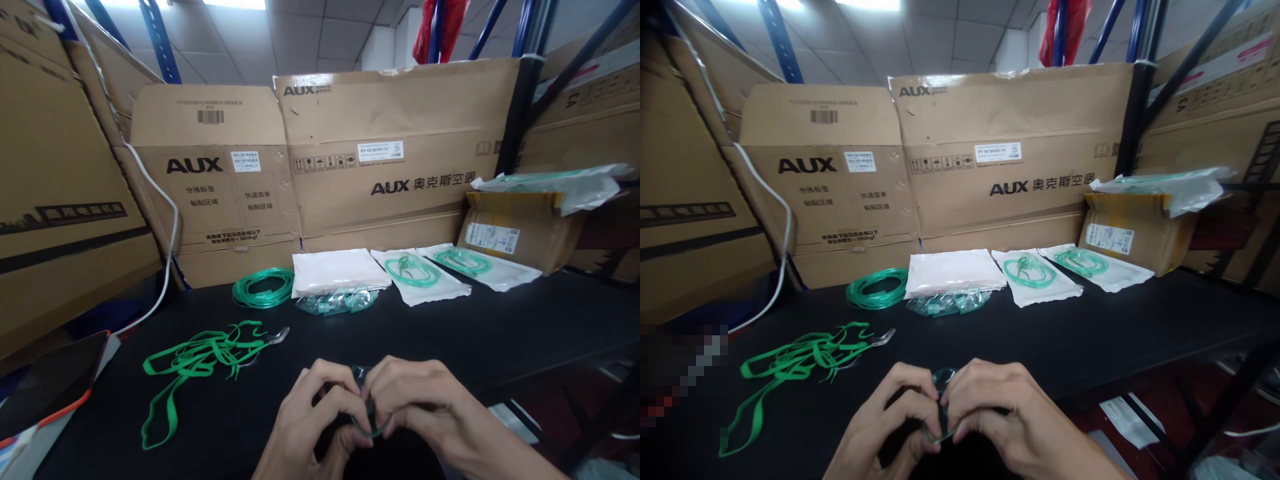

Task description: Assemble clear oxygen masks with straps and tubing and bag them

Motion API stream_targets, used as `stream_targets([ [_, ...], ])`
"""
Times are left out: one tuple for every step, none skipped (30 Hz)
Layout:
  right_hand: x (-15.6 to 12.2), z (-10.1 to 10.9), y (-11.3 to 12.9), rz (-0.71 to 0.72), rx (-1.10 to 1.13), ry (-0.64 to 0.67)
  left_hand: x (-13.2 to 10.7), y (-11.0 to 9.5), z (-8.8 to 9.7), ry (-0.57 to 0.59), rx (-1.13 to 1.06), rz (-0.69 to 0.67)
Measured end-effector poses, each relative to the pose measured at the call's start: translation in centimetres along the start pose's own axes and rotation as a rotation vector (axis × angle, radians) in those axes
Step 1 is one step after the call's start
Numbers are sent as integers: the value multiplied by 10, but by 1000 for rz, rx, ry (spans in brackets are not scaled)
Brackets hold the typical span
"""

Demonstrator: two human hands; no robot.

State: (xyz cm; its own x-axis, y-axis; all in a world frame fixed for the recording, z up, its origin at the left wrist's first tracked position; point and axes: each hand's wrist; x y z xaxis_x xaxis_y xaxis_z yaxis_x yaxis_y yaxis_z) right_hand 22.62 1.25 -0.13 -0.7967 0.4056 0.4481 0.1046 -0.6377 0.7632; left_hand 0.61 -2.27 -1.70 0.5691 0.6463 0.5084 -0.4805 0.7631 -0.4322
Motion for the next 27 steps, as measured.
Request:
stream_targets([
  [0, 0, -1, -3, 3, -4, 0, 0, 0, -1, -2, 2],
  [0, 0, -2, -12, 5, -10, 0, 0, 1, -5, -2, 3],
  [1, 0, -2, -23, 6, -15, 0, 0, 1, -9, -1, 4],
  [1, 0, -3, -36, 7, -19, 0, 0, 2, -12, 1, 4],
  [0, 1, -3, -49, 9, -19, -1, 0, 3, -13, 6, 2],
  [0, 1, -3, -60, 13, -15, -1, 1, 4, -12, 10, 0],
  [0, 2, -3, -73, 22, -13, -1, 2, 5, -8, 12, 0],
  [-1, 2, -3, -85, 32, -10, -1, 2, 6, -2, 8, 1],
  [-2, 2, -2, -92, 41, -10, -1, 3, 6, 3, -1, 4],
  [-2, 3, -2, -97, 46, -10, -1, 4, 7, 8, -13, 7],
  [-3, 3, -2, -99, 47, -12, -1, 4, 7, 13, -30, 6],
  [-3, 3, -2, -96, 43, -14, 0, 5, 7, 13, -48, -6],
  [-3, 3, -1, -89, 34, -18, 1, 5, 7, 16, -67, -26],
  [-3, 2, -1, -80, 23, -20, 2, 5, 8, 20, -85, -44],
  [-2, 2, -1, -70, 9, -19, 3, 5, 8, 23, -101, -59],
  [-2, 2, -1, -61, -5, -16, 4, 5, 8, 26, -113, -68],
  [-1, 2, 0, -52, -19, -13, 5, 4, 9, 31, -126, -60],
  [0, 2, 0, -47, -31, -6, 6, 3, 10, 37, -136, -47],
  [0, 1, 0, -43, -41, -2, 6, 2, 10, 39, -144, -33],
  [0, 1, 1, -38, -52, 2, 7, 1, 11, 35, -153, -21],
  [0, 1, 1, -35, -61, -2, 6, 0, 12, 34, -159, -16],
  [0, 0, 1, -31, -71, -8, 6, -1, 12, 32, -163, -6],
  [0, -1, 1, -25, -83, -16, 5, -2, 13, 30, -164, 1],
  [-1, -2, 1, -19, -93, -28, 4, -3, 14, 31, -165, 6],
  [-1, -3, 1, -11, -103, -44, 3, -3, 14, 36, -169, 14],
  [-1, -3, 1, -6, -111, -54, 2, -3, 15, 43, -174, 17],
  [-1, -3, 1, -7, -118, -57, 2, -3, 16, 49, -183, 11],
])
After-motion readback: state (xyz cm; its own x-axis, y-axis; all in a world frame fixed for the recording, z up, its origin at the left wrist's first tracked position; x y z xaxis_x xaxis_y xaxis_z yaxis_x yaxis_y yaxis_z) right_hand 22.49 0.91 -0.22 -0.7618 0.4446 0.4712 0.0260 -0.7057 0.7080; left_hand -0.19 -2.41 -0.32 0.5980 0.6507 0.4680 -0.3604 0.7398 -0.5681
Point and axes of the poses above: each hand's wrist, its own x-axis towards the middle knuckle, its own z-axis out of the back of the hand, y = z × x, and after that the axes turned 15 degrees about y, right-handed
